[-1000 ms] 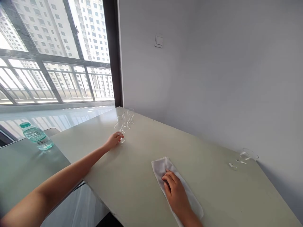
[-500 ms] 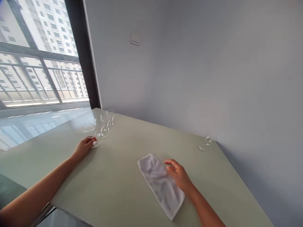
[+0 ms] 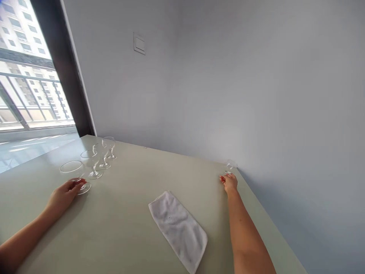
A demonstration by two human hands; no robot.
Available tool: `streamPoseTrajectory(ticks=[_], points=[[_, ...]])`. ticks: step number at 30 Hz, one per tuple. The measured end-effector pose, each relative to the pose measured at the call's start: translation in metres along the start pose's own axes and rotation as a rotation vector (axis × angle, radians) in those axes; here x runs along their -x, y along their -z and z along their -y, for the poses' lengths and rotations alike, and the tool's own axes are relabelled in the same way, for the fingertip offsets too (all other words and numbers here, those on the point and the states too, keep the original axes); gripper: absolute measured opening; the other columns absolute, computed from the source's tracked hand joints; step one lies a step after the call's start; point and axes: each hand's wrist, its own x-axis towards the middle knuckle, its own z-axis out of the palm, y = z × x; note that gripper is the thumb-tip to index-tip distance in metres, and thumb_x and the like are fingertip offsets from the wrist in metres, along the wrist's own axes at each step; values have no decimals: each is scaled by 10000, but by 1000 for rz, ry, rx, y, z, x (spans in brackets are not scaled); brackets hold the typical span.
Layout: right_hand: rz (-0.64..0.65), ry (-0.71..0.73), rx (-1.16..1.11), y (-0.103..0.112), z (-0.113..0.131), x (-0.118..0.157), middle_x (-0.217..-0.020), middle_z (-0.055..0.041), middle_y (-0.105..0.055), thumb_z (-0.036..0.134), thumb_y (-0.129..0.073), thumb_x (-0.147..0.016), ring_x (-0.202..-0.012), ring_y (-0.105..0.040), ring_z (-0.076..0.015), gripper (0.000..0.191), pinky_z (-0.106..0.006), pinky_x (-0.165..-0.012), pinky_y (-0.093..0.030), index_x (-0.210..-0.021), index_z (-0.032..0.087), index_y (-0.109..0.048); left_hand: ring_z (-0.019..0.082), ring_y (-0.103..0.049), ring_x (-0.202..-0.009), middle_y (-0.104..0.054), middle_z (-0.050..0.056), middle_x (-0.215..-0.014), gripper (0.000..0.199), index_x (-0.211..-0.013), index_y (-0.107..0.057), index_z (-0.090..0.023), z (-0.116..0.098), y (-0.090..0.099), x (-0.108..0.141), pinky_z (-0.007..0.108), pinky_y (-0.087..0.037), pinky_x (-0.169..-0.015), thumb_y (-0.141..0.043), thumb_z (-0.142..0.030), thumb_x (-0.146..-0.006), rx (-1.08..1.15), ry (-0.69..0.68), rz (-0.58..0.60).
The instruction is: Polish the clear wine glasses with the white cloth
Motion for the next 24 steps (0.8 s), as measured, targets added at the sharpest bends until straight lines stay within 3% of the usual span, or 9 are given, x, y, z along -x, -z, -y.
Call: streamPoseTrajectory(ticks=[5, 9, 13, 15, 16, 17, 21, 24], points=[[-9, -101, 46, -21, -6, -2, -566, 33, -520, 232, -668, -502, -424, -512, -95, 269, -206, -382, -463, -674, 181, -468, 201, -578, -809, -655, -8, -849, 262, -844, -599, -237, -4, 0, 0, 274, -414, -687, -495, -389, -657, 47, -36, -12], [116, -125, 65, -40, -4, 21, -592, -3, -569, 224, -676, -481, -413, -499, -92, 230, -210, -362, -461, -636, 167, -517, 158, -552, -700, -600, 20, -861, 281, -923, -560, -204, -9, 5, 8, 265, -418, -670, -451, -237, -665, 75, -12, -16], [359, -120, 47, -67, 9, 71, -722, -43, -624, 228, -690, -477, -458, -514, -90, 276, -222, -399, -484, -719, 147, -585, 141, -500, -717, -492, 51, -939, 304, -938, -517, -185, -21, 16, 29, 284, -415, -714, -447, -147, -645, 91, 19, -393], [517, -106, 41, -84, 24, 109, -777, -50, -636, 258, -698, -498, -475, -517, -88, 336, -222, -409, -482, -797, 146, -596, 133, -479, -700, -478, 40, -905, 262, -936, -504, -187, -35, 17, 47, 281, -412, -714, -450, -169, -680, 153, -42, -498], [592, -101, 37, -93, 34, 132, -788, -50, -639, 277, -702, -512, -477, -515, -88, 369, -223, -411, -478, -840, 147, -593, 122, -459, -652, -482, 25, -865, 242, -928, -505, -193, -45, 15, 57, 272, -414, -686, -452, -181, -692, 202, -76, -456], [661, -102, 33, -102, 44, 156, -781, -50, -643, 291, -705, -523, -468, -506, -87, 400, -223, -405, -468, -877, 146, -586, 112, -445, -619, -494, 12, -837, 222, -918, -518, -205, -56, 10, 69, 260, -415, -660, -446, -189, -708, 257, -117, -337], [994, -31, -32, -132, 79, 257, -729, -30, -643, 342, -655, -638, -465, -504, -97, 552, -230, -415, -439, -1126, 149, -487, 89, -446, -608, -538, 21, -961, 226, -927, -598, -242, -102, -22, 118, 231, -422, -621, -537, -309, -720, 405, -334, 243], [1157, 19, -10, -146, 86, 314, -654, 9, -621, 373, -611, -673, -433, -495, -102, 658, -228, -378, -419, -1250, 155, -381, 95, -501, -619, -560, 44, -981, 328, -972, -605, -238, -127, -41, 149, 235, -439, -598, -604, -392, -683, 545, -326, 434]])
